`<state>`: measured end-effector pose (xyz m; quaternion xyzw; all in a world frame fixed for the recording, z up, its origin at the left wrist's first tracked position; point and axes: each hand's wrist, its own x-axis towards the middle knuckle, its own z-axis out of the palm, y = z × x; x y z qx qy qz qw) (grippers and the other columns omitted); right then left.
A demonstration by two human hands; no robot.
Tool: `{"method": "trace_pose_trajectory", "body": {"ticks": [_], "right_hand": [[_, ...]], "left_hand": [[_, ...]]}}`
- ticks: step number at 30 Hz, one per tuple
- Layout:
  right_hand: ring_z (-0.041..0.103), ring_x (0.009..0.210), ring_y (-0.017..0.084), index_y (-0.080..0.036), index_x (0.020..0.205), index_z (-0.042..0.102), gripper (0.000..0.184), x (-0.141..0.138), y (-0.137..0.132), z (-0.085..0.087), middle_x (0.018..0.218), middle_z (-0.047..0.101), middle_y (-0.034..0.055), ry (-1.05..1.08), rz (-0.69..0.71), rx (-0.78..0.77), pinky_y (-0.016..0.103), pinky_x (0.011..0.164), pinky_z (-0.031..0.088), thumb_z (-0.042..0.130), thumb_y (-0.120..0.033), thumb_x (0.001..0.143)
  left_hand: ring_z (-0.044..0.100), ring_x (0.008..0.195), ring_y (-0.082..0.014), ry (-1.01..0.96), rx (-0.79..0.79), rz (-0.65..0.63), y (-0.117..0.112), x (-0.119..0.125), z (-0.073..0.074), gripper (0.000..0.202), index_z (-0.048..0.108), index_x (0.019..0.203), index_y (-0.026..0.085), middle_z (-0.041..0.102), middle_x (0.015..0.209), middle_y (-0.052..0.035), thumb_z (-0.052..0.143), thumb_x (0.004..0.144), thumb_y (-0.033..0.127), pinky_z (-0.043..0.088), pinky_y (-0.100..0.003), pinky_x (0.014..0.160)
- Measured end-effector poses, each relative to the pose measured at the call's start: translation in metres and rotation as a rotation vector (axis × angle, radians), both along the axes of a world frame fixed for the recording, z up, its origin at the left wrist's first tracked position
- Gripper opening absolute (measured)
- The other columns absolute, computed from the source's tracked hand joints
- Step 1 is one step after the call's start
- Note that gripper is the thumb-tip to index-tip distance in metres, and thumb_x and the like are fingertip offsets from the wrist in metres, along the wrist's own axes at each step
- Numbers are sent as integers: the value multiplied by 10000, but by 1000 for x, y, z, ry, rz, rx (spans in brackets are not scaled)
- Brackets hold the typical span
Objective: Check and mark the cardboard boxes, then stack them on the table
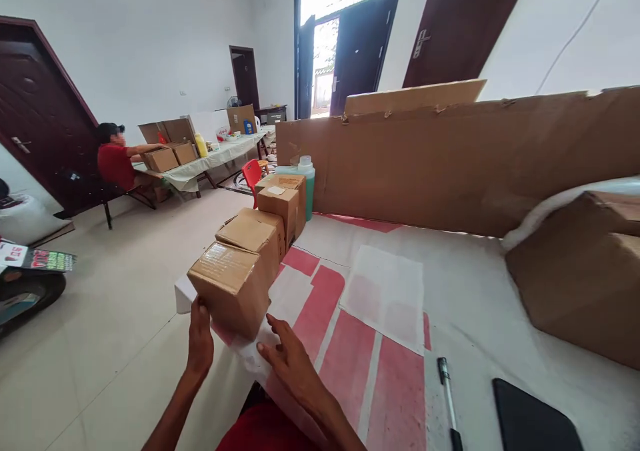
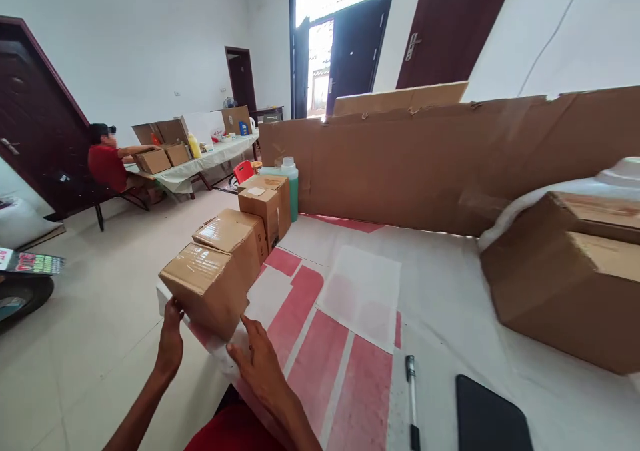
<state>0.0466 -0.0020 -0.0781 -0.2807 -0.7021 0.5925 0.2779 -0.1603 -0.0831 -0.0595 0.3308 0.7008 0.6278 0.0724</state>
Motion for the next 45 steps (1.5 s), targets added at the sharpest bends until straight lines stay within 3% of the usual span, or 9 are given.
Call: {"method": "trace_pose_trajectory", "body": {"ticks": [4, 8, 12, 16, 20, 25, 35, 40, 45], "right_hand": [[525, 1416, 297, -327, 1519, 512, 581, 20, -8, -5, 1512, 582, 83, 92, -85, -65, 485, 1176, 422, 590, -519, 976], [619, 1301, 299, -326, 1399, 629, 473, 60, -3, 2, 1386, 683, 61, 159, -253, -182, 464, 1117, 479, 530, -573, 1007], [688, 1115, 310, -268, 1233, 714, 499, 96, 10, 5, 1197, 757, 83, 162, -380, -215, 464, 969, 558, 507, -651, 989], [690, 1028, 297, -220, 1076, 733, 541, 120, 22, 1, 1117, 763, 96, 100, -500, -209, 427, 891, 572, 511, -700, 961], [678, 1088, 285, -224, 1181, 692, 581, 131, 28, 0, 1199, 738, 106, 142, -584, -220, 380, 837, 584, 514, -722, 941], [701, 950, 264, -225, 1293, 647, 634, 138, 35, 8, 1189, 743, 114, 190, -681, -300, 369, 748, 579, 520, -727, 927], [653, 1007, 248, -296, 1355, 654, 485, 165, 34, 68, 1090, 722, 69, 330, -752, -26, 376, 825, 523, 454, -590, 1024], [642, 987, 239, -303, 1421, 605, 522, 165, 41, 82, 1137, 689, 58, 283, -732, 53, 381, 869, 521, 441, -597, 1021], [602, 1213, 281, -282, 1367, 638, 597, 152, 67, 70, 1298, 647, 93, 165, -679, 52, 422, 971, 537, 462, -692, 972]], "left_hand": [[521, 1401, -328, 9, -100, -106, -32, 46, -15, 552, 444, 1505, 283, 538, 1510, -142, 382, 1044, 581, 431, -541, 1158], [531, 1362, -350, 334, -114, -330, -44, 90, -13, 570, 373, 1578, 339, 516, 1502, -122, 461, 1024, 440, 483, -556, 1096], [541, 1317, -360, 626, -78, -465, -28, 126, -4, 707, 343, 1620, 290, 519, 1431, -165, 581, 965, 413, 497, -524, 1063], [580, 1257, -351, 804, -30, -605, 2, 139, 19, 753, 310, 1633, 260, 568, 1399, -179, 590, 961, 456, 463, -492, 1048], [523, 1360, -353, 677, -27, -732, 34, 136, 43, 760, 256, 1634, 274, 547, 1488, -162, 589, 973, 448, 395, -510, 1120], [526, 1377, -327, 296, -20, -845, 64, 128, 60, 659, 358, 1588, 287, 534, 1518, -137, 572, 989, 458, 429, -502, 1129], [558, 1361, -337, -67, 193, -936, 83, 127, 106, 663, 441, 1547, 249, 580, 1485, -143, 583, 968, 539, 493, -463, 1079], [506, 1431, -336, -75, 258, -933, 102, 133, 103, 664, 442, 1543, 233, 560, 1517, -136, 593, 962, 518, 404, -497, 1197], [497, 1442, -330, -16, 235, -759, 127, 128, 81, 609, 507, 1490, 206, 581, 1493, -143, 560, 980, 534, 336, -513, 1240]]}}
